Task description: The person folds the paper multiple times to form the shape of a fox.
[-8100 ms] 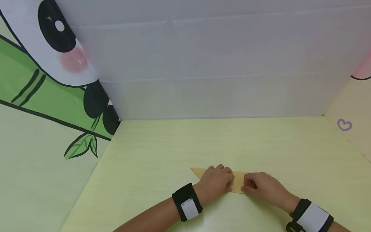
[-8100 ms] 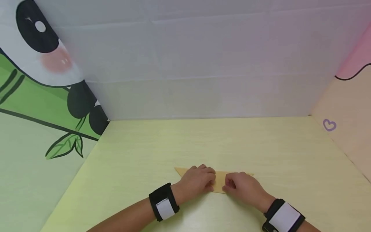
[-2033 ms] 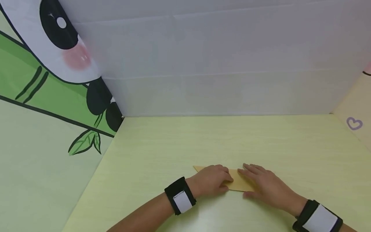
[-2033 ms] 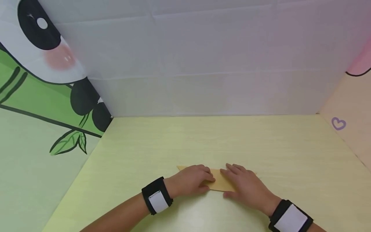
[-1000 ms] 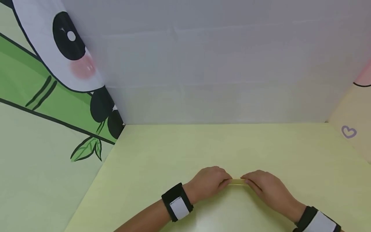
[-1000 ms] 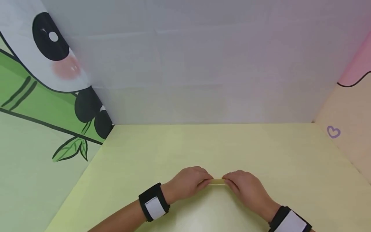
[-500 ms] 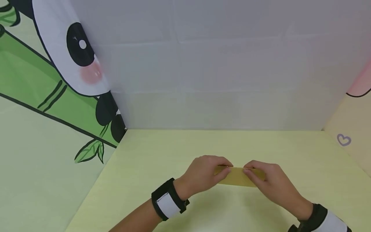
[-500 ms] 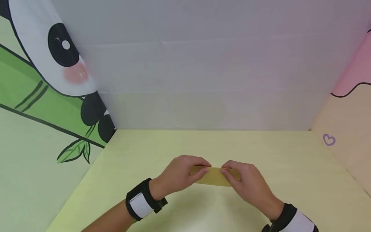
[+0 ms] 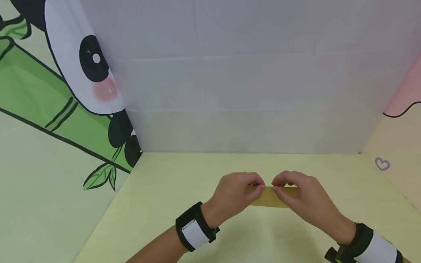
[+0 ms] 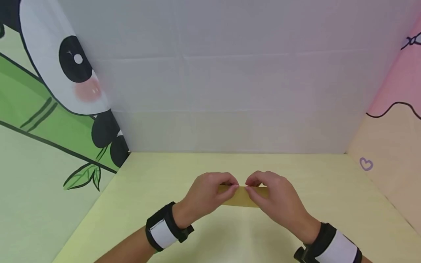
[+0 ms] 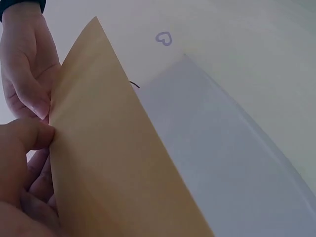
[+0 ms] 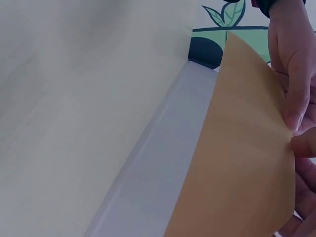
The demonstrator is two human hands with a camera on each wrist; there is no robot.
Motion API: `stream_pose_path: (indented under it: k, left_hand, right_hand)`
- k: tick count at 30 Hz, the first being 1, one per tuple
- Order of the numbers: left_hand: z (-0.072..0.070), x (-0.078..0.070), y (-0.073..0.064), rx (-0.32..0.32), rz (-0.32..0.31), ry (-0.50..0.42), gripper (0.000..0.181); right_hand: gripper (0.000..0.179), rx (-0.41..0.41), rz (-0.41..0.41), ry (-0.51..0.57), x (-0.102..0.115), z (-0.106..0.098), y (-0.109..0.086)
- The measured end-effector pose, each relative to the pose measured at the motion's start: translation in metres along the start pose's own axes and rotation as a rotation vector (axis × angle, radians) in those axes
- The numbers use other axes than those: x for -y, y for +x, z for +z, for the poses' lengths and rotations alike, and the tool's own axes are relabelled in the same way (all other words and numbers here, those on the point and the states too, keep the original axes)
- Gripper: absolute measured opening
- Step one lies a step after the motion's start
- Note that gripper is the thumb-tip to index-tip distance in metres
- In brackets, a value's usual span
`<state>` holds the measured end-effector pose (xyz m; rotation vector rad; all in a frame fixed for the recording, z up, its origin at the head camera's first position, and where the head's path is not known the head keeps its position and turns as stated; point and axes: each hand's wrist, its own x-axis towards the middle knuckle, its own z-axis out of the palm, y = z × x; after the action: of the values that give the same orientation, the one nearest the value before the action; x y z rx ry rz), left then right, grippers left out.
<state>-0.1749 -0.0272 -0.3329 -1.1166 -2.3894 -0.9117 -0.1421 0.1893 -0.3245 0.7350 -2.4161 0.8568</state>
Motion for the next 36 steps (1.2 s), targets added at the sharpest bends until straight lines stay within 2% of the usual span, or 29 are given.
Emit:
stream_pose_path:
  k: [7, 22, 28, 36]
  left_hand:
    - [0.001, 0.0, 0.001, -0.011, 0.042, 0.053, 0.005]
    - [0.004, 0.003, 0.002, -0.031, 0.075, 0.072, 0.007]
    - [-0.001, 0.011, -0.002, -0.034, 0.018, 0.111, 0.007]
    - [-0.005, 0.024, -0.011, -0.006, -0.04, 0.069, 0.008]
  right_hand:
    - [0.028, 0.025, -0.021, 0.047, 0.005, 0.009, 0.006]
    - [0.029, 0.058, 0.025, -0.05, -0.003, 0.002, 0.001]
    - [0.029, 0.043, 0.046, -0.113, -0.017, -0.007, -0.005]
    - [0.028, 0.022, 0.034, -0.141, -0.039, -0.019, -0.018]
